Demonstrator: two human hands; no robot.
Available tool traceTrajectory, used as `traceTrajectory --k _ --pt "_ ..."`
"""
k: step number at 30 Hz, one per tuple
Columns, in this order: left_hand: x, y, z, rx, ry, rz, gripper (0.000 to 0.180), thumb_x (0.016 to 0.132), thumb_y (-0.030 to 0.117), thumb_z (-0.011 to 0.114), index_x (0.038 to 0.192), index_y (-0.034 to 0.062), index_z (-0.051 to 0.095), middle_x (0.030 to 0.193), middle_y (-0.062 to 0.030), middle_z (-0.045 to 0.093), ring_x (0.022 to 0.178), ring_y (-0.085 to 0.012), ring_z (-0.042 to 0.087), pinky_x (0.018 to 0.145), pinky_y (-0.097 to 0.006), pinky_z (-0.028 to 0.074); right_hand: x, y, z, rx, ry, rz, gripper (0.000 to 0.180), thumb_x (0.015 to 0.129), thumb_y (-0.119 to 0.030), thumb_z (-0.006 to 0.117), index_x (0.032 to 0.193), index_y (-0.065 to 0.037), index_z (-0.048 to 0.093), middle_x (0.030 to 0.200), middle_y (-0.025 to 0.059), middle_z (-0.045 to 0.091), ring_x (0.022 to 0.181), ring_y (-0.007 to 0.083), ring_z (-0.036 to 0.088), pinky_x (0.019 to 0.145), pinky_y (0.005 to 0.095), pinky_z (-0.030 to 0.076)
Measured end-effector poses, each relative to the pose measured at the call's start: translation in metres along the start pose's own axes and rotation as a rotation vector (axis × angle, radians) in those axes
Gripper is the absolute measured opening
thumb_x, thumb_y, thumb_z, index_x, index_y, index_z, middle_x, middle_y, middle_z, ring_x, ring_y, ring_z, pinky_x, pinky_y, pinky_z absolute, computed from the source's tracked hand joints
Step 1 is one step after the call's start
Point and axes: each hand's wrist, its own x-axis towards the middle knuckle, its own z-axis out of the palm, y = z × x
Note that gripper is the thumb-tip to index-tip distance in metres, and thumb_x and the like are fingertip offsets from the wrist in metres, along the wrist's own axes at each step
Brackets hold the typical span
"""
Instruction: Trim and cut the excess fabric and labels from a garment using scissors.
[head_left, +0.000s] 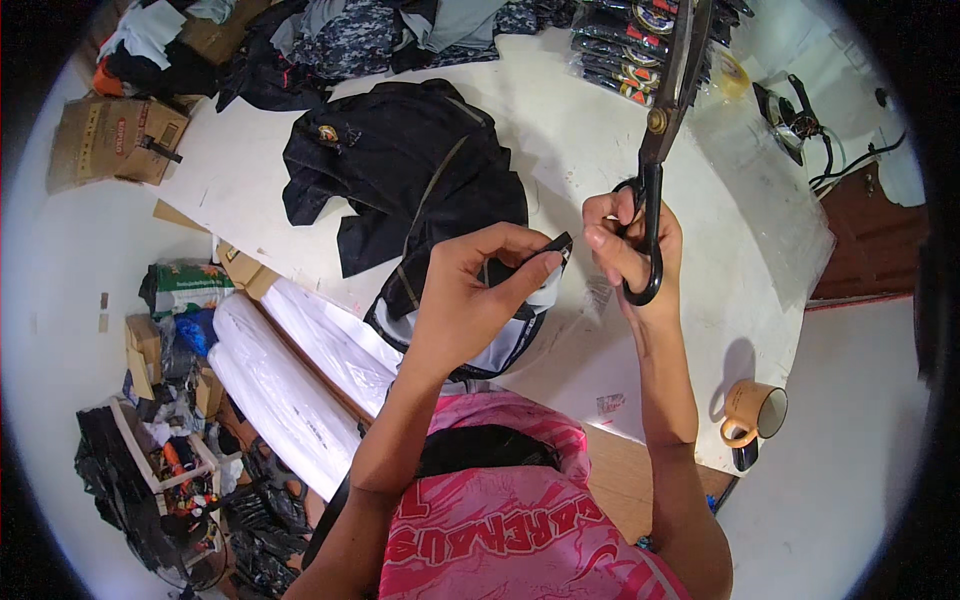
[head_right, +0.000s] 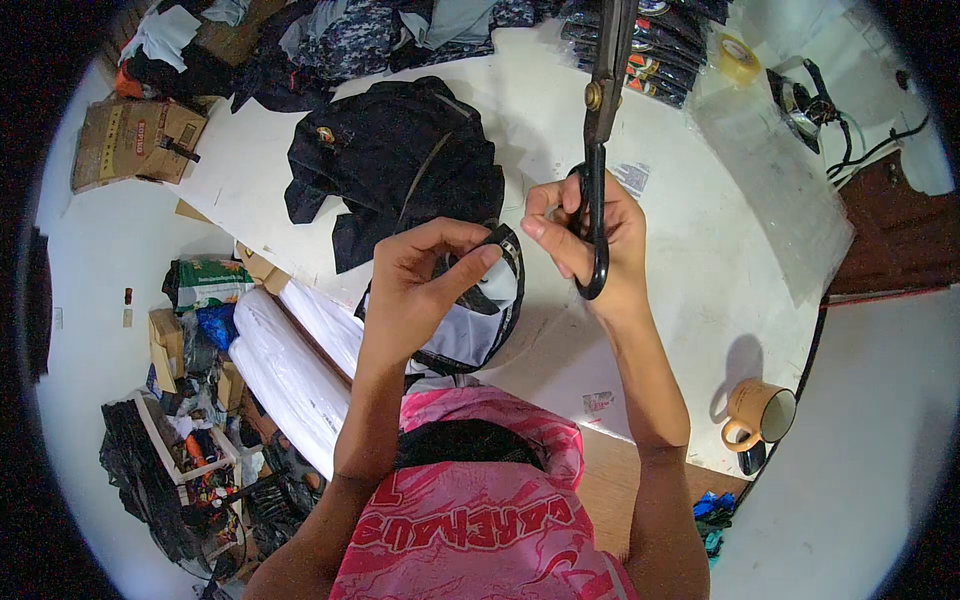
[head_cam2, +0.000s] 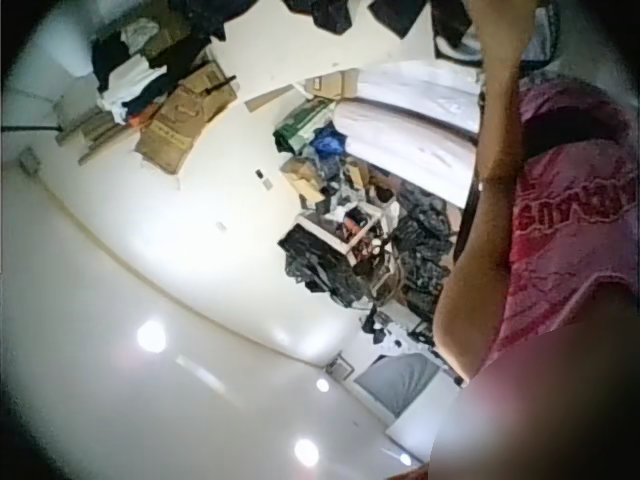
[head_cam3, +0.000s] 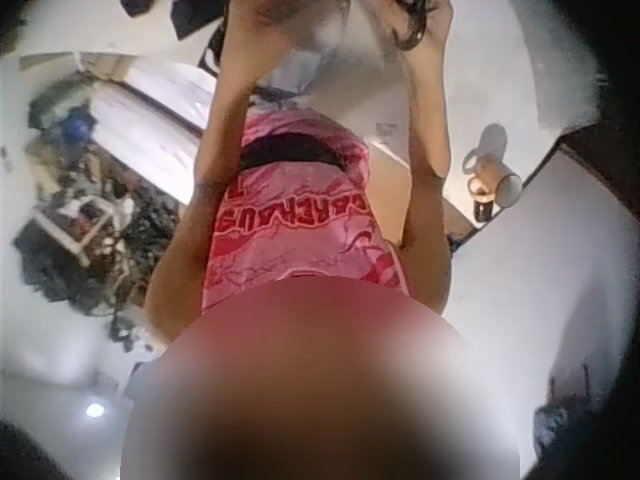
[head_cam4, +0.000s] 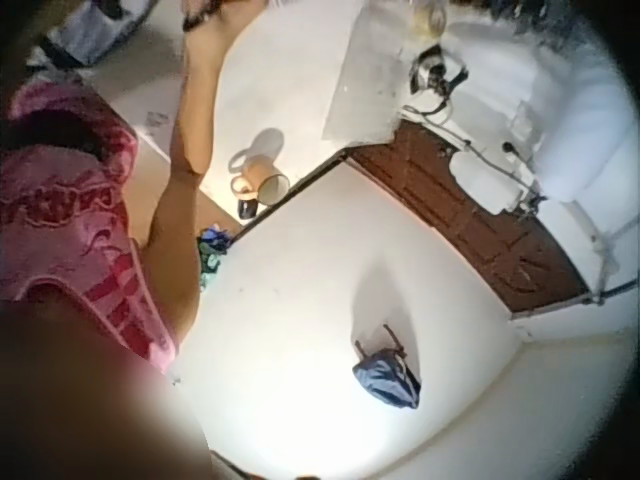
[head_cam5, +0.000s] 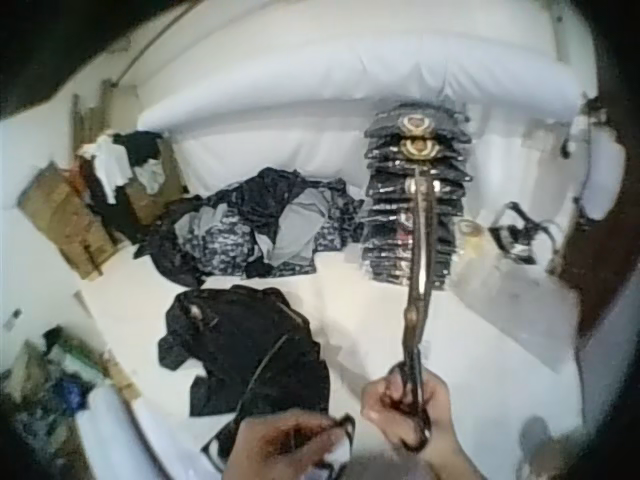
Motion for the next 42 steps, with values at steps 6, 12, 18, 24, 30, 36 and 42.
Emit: traceTrajectory --k 6,12,18,24,30,36,42 --pt "-0.001 0.002 -0.001 0.000 -0.003 -0.020 0.010 0.083 -0.003 0.068 0.093 -0.0033 0.068 0.083 -0.0024 0.065 0.076 -0.0056 0.055 0.070 -0.020 0.043 -0.001 -0.005 -0.002 -0.047 0.012 0.002 0.037 0.071 0.007 0.075 0.085 -0.009 0.045 0.083 0.0112 0.064 0.050 0.0024 0.045 0.040 0.0166 0.031" --pt "-0.001 0.003 0.001 -0.003 -0.019 -0.027 0.010 0.082 -0.002 0.069 0.092 -0.0030 0.068 0.082 -0.0020 0.064 0.076 -0.0054 0.055 0.070 -0.020 0.043 -0.002 -0.002 -0.002 -0.122 -0.092 -0.068 0.040 0.068 0.006 0.078 0.086 -0.010 0.046 0.084 0.0117 0.066 0.048 0.0013 0.044 0.041 0.0168 0.031" --pt "-0.003 0.004 0.001 0.015 -0.030 0.000 0.010 0.082 -0.002 0.069 0.092 -0.0028 0.068 0.082 -0.0021 0.064 0.077 -0.0058 0.056 0.071 -0.021 0.043 -0.003 -0.001 0.000 -0.096 -0.070 0.008 0.035 0.072 0.005 0.075 0.084 -0.011 0.046 0.082 0.0089 0.065 0.046 0.0007 0.042 0.041 0.0159 0.029" --pt "-0.003 0.004 -0.001 0.028 -0.032 -0.002 0.009 0.082 -0.003 0.068 0.091 -0.0029 0.068 0.082 -0.0023 0.065 0.076 -0.0061 0.056 0.072 -0.021 0.044 -0.003 -0.001 0.000 -0.045 -0.079 0.036 0.034 0.073 0.004 0.075 0.084 -0.011 0.047 0.081 0.0089 0.065 0.046 0.0007 0.041 0.040 0.0156 0.028" --pt "-0.001 0.003 -0.006 -0.037 0.017 0.017 0.009 0.083 -0.003 0.067 0.092 -0.0024 0.068 0.079 -0.0002 0.064 0.073 -0.0048 0.055 0.067 -0.020 0.043 0.000 -0.007 -0.004 0.010 0.002 0.060 0.034 0.073 0.004 0.075 0.085 -0.010 0.046 0.077 0.0078 0.062 0.048 0.0012 0.041 0.039 0.0158 0.028" --pt "0.006 0.008 -0.020 -0.182 0.188 0.057 0.012 0.086 0.000 0.066 0.097 -0.0032 0.067 0.081 0.0018 0.063 0.074 -0.0034 0.053 0.065 -0.018 0.040 0.001 -0.014 -0.021 -0.228 -0.073 -0.013 0.036 0.070 -0.006 0.081 0.076 -0.009 0.046 0.066 0.0028 0.055 0.048 0.0026 0.039 0.040 0.0177 0.028" --pt "0.019 0.022 -0.029 -0.297 0.253 0.111 0.013 0.091 0.005 0.060 0.100 -0.0019 0.065 0.090 -0.0033 0.066 0.081 -0.0072 0.059 0.072 -0.021 0.045 0.003 -0.023 -0.023 -0.858 -0.170 -0.398 0.052 0.056 -0.021 0.091 0.060 -0.009 0.041 0.055 -0.0029 0.041 0.048 0.0069 0.034 0.045 0.0233 0.027"
